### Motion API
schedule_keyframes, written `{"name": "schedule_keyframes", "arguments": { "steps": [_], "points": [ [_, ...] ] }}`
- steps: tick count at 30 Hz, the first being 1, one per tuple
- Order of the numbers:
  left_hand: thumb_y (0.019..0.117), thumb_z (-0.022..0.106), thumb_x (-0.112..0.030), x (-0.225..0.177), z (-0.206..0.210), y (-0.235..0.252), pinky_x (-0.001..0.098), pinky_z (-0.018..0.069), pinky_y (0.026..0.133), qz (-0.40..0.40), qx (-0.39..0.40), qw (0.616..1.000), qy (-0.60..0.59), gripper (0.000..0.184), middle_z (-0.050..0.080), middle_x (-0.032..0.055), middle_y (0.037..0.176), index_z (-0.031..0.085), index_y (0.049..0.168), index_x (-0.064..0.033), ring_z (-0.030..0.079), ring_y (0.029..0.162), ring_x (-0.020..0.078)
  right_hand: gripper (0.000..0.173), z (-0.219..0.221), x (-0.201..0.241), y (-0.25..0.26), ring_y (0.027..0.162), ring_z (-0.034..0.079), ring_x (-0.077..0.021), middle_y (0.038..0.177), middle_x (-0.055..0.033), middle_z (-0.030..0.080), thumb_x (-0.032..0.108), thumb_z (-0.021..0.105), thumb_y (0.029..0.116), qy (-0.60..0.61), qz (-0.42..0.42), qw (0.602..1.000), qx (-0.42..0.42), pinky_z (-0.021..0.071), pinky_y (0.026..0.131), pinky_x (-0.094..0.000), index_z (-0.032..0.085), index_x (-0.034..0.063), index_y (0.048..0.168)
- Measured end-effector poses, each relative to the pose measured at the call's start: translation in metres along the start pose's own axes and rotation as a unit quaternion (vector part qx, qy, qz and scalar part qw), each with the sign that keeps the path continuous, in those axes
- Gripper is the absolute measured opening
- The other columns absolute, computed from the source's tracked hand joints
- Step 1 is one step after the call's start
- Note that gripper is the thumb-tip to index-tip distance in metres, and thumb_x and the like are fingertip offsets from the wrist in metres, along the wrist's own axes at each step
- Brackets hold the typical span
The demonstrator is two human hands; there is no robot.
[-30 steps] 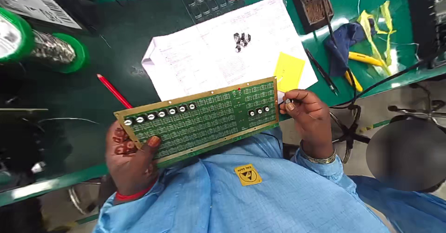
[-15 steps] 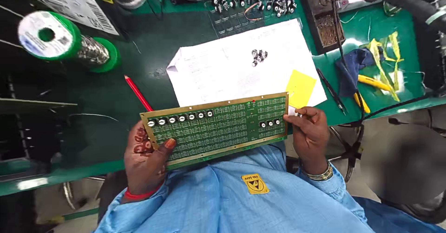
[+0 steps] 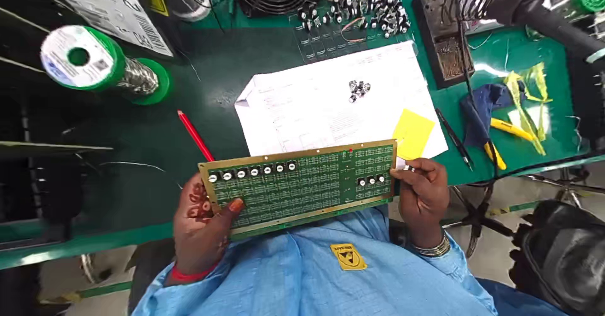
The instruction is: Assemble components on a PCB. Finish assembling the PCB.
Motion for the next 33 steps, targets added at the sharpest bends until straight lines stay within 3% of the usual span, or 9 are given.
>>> {"name": "schedule_keyframes", "arguments": {
  "steps": [33],
  "points": [
    [0.0892,0.070,-0.010,0.0008,-0.0014,-0.0005,0.0209,0.0574,0.093,-0.001,0.000,1.000,-0.006,0.052,0.070,-0.0178,0.121,0.050,0.136,-0.0201,0.067,0.109,0.0015,0.016,0.0040,-0.0014,-0.0016,0.098,0.057,-0.0020,0.109,-0.0070,0.058,0.008,0.059,0.1012,-0.024,-0.014,0.999,-0.017,0.0485,0.090,-0.0134,0.074,0.0088,0.098]
  ]
}}
Point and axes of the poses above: each hand's wrist, its own y-axis towards the middle knuckle, its own z-axis out of the palm, x = y × z, the point moved 1 cm from there along y, towards the middle knuckle
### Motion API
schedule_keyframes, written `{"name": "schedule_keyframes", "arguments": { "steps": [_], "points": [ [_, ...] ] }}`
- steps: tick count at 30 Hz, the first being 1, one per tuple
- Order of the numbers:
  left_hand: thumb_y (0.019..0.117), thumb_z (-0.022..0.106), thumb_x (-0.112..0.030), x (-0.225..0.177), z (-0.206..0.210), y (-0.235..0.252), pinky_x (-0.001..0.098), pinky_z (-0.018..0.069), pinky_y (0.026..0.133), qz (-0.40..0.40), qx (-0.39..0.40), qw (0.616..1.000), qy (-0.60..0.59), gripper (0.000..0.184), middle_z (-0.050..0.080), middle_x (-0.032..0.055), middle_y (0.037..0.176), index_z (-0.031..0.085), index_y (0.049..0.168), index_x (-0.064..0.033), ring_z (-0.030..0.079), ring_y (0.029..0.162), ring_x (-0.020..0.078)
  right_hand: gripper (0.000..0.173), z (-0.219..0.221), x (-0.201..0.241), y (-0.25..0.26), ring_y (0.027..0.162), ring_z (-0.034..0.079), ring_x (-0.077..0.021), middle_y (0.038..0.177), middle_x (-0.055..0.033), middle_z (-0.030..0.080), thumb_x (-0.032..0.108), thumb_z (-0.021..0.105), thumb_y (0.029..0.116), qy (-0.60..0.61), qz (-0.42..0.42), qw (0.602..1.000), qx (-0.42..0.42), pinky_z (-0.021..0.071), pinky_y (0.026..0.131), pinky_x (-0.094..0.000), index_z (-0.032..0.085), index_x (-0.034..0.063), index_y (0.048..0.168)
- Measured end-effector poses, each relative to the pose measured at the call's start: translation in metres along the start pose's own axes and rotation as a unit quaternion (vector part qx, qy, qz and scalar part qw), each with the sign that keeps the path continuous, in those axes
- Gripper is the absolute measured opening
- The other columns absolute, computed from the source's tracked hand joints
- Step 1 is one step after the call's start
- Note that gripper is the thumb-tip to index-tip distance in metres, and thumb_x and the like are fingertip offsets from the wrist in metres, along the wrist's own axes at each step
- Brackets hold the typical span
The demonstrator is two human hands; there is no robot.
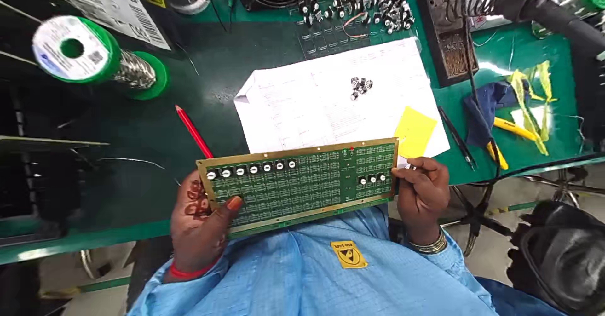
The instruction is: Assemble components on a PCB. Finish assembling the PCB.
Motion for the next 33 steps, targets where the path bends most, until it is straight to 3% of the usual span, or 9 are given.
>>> {"name": "schedule_keyframes", "arguments": {
  "steps": [26,33],
  "points": [
    [0.0890,0.069,-0.007,-0.0003,0.0006,0.0017,0.0225,0.0572,0.095,0.008,0.003,1.000,-0.005,0.052,0.070,-0.0159,0.120,0.050,0.136,-0.0166,0.068,0.109,0.0030,0.016,0.0010,-0.0002,-0.0004,0.095,0.058,-0.0030,0.108,-0.0085,0.059,0.007,0.059,0.1002,0.000,0.002,1.000,-0.004,0.0502,0.088,-0.0150,0.074,0.0077,0.097],
    [0.0875,0.069,-0.007,0.0012,-0.0029,0.0012,0.0228,0.0568,0.095,0.004,-0.003,1.000,0.024,0.053,0.069,-0.0159,0.119,0.046,0.135,-0.0128,0.067,0.109,0.0029,0.016,-0.0019,0.0004,0.0003,0.097,0.062,-0.0077,0.109,-0.0073,0.061,0.010,0.060,0.1014,0.020,0.033,0.999,-0.020,0.0558,0.083,-0.0219,0.070,0.0029,0.111]
  ]
}}
Point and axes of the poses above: each hand's wrist, its own y-axis towards the middle knuckle, its own z-axis out of the palm, x = y × z, the point moved 1 cm from there along y, towards the middle knuckle
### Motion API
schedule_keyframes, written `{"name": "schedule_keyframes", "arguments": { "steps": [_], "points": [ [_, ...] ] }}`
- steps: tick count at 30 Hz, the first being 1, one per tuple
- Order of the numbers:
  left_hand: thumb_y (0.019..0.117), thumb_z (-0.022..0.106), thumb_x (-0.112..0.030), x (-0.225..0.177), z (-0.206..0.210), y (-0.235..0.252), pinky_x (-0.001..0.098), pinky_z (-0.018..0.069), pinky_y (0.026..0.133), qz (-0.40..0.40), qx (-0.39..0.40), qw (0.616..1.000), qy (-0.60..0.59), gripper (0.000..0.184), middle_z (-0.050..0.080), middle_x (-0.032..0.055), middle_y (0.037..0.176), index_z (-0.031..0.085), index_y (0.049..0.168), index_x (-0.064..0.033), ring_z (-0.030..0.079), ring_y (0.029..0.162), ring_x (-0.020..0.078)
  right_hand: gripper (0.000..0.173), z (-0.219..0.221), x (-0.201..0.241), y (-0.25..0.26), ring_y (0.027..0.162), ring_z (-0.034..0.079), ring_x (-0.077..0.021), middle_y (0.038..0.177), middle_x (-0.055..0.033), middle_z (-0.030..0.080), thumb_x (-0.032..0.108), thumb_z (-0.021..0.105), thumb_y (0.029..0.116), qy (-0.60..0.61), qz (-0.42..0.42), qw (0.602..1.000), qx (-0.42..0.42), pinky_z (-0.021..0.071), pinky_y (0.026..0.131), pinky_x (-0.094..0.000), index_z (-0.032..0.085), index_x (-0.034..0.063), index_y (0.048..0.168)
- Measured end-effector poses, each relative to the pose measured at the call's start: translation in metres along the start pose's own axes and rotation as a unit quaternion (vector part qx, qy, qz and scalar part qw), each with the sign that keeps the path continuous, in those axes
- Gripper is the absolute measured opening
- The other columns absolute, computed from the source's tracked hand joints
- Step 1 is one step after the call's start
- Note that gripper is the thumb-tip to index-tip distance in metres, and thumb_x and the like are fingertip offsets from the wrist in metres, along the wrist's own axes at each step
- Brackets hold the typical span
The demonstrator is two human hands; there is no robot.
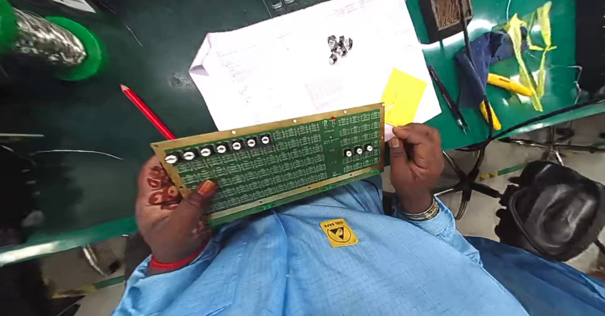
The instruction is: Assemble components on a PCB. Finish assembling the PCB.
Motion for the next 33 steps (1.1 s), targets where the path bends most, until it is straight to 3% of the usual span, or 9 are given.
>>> {"name": "schedule_keyframes", "arguments": {
  "steps": [9,15,21,27,33],
  "points": [
    [0.0875,0.061,0.001,0.000,0.003,0.001,0.0242,0.0576,0.093,0.001,-0.004,1.000,-0.002,0.050,0.070,-0.0142,0.115,0.044,0.133,-0.0108,0.068,0.106,0.0038,0.016,-0.008,0.003,0.003,0.095,0.064,-0.0056,0.112,-0.0047,0.064,0.002,0.064,0.0954,0.105,0.050,0.993,0.004,0.0581,0.081,-0.0219,0.067,-0.0013,0.111],
    [0.0878,0.059,0.002,0.001,0.003,0.000,0.0254,0.0586,0.092,0.003,-0.007,1.000,-0.012,0.049,0.070,-0.0124,0.114,0.044,0.133,-0.0103,0.069,0.104,0.0050,0.022,-0.018,0.005,0.004,0.095,0.067,-0.0065,0.113,0.0046,0.069,0.003,0.066,0.0949,0.220,0.112,0.969,-0.007,0.0590,0.083,-0.0264,0.070,0.0111,0.115],
    [0.0887,0.058,0.003,0.002,0.004,0.000,0.0261,0.0591,0.092,0.007,-0.006,1.000,-0.023,0.049,0.071,-0.0114,0.114,0.045,0.134,-0.0104,0.070,0.103,0.0060,0.021,-0.022,0.009,0.002,0.097,0.070,-0.0107,0.113,0.0003,0.073,0.001,0.068,0.0933,0.305,0.172,0.937,-0.014,0.0610,0.084,-0.0291,0.075,0.0107,0.111],
    [0.0881,0.057,0.003,0.000,0.005,0.000,0.0244,0.0592,0.090,-0.003,-0.011,1.000,-0.007,0.048,0.070,-0.0138,0.112,0.045,0.133,-0.0121,0.069,0.102,0.0035,0.024,-0.022,0.012,0.000,0.094,0.070,-0.0090,0.111,0.0018,0.073,0.000,0.072,0.0894,0.327,0.195,0.925,-0.003,0.0604,0.084,-0.0275,0.075,0.0134,0.110],
    [0.0884,0.056,0.003,0.000,0.005,0.001,0.0249,0.0594,0.090,-0.001,-0.010,1.000,-0.011,0.047,0.071,-0.0128,0.111,0.047,0.132,-0.0125,0.070,0.101,0.0044,0.027,-0.022,0.014,-0.002,0.093,0.071,-0.0078,0.112,0.0020,0.073,0.003,0.073,0.0910,0.320,0.194,0.927,0.017,0.0609,0.084,-0.0264,0.073,0.0123,0.117]
  ]
}}
Point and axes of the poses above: each hand's wrist, its own y-axis towards the middle knuckle, its own z-axis out of the palm, x = y × z, the point moved 1 cm from there along y, towards the middle knuckle
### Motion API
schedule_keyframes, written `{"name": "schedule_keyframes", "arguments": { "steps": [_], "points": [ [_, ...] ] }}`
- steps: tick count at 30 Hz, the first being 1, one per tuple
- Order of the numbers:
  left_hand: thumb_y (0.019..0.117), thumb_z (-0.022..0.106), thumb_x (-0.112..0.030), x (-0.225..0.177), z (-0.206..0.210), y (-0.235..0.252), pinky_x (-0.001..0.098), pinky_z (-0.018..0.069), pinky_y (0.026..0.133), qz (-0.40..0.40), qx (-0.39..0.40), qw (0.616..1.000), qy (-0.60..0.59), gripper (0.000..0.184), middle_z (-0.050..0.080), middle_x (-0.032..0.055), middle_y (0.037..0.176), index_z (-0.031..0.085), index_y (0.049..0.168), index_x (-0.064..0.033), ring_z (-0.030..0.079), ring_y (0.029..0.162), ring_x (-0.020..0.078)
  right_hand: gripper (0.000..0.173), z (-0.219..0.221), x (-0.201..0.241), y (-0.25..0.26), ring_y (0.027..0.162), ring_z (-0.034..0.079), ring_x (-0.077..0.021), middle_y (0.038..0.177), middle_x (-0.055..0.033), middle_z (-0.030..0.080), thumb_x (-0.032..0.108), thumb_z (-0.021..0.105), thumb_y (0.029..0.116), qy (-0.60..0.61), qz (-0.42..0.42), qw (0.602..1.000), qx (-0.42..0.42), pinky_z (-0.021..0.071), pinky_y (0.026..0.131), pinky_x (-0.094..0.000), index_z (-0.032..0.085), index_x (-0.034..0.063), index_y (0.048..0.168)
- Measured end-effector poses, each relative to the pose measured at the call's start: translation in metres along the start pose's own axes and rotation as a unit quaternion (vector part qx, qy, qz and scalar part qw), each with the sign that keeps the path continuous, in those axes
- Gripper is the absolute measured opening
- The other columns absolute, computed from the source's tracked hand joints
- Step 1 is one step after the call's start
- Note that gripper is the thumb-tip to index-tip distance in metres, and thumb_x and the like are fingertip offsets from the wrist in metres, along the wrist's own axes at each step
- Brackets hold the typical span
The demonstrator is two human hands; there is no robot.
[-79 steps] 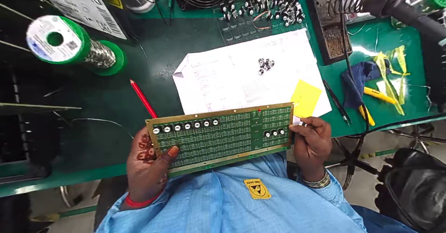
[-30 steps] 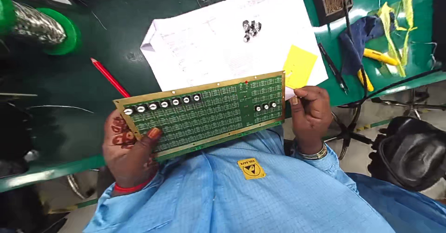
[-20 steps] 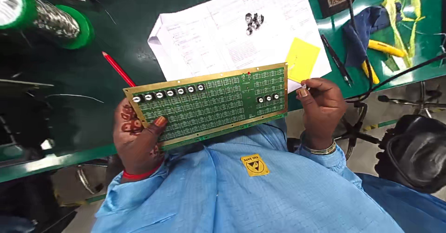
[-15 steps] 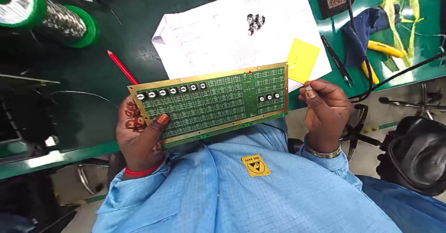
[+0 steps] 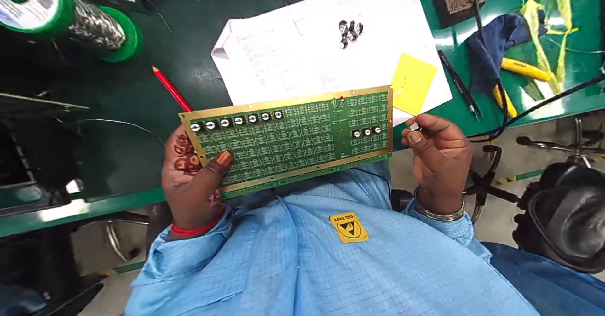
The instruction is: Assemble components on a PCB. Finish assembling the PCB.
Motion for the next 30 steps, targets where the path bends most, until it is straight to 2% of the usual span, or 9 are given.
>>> {"name": "schedule_keyframes", "arguments": {
  "steps": [10,15,20,30],
  "points": [
    [0.0883,0.057,0.003,0.0010,-0.0011,0.0001,0.0252,0.0596,0.090,-0.003,-0.001,1.000,-0.001,0.047,0.071,-0.0122,0.112,0.047,0.132,-0.0125,0.070,0.101,0.0050,0.024,0.0015,-0.0008,0.0003,0.091,0.071,-0.0077,0.108,0.0048,0.073,0.010,0.065,0.0994,-0.020,0.007,1.000,-0.003,0.0619,0.082,-0.0267,0.069,0.0172,0.122],
    [0.0890,0.057,0.002,0.0000,-0.0012,0.0004,0.0248,0.0597,0.090,-0.005,0.007,1.000,-0.002,0.048,0.071,-0.0127,0.112,0.047,0.133,-0.0138,0.070,0.101,0.0045,0.025,-0.0007,-0.0036,-0.0004,0.093,0.071,-0.0082,0.111,0.0042,0.073,0.008,0.072,0.0941,-0.004,-0.002,1.000,0.002,0.0617,0.084,-0.0275,0.072,0.0173,0.117],
    [0.0891,0.056,0.003,-0.0001,-0.0009,-0.0002,0.0252,0.0602,0.089,-0.008,0.007,1.000,-0.008,0.048,0.072,-0.0123,0.112,0.048,0.133,-0.0141,0.070,0.101,0.0047,0.023,-0.0008,-0.0028,-0.0010,0.092,0.072,-0.0098,0.111,0.0018,0.073,0.005,0.071,0.0930,0.012,0.006,1.000,0.000,0.0622,0.084,-0.0291,0.072,0.0157,0.113],
    [0.0882,0.058,0.002,-0.0003,-0.0010,-0.0006,0.0242,0.0593,0.090,-0.006,-0.004,1.000,0.008,0.048,0.071,-0.0136,0.111,0.046,0.132,-0.0131,0.070,0.101,0.0039,0.027,0.0007,-0.0018,-0.0029,0.093,0.071,-0.0086,0.112,0.0028,0.073,0.002,0.068,0.0943,-0.017,0.005,1.000,-0.007,0.0617,0.084,-0.0281,0.071,0.0115,0.120]
  ]
}}
Point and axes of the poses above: each hand's wrist, its own y-axis towards the middle knuckle, its own z-axis out of the palm, x = y × z, the point moved 1 cm from there along y, towards the middle knuckle
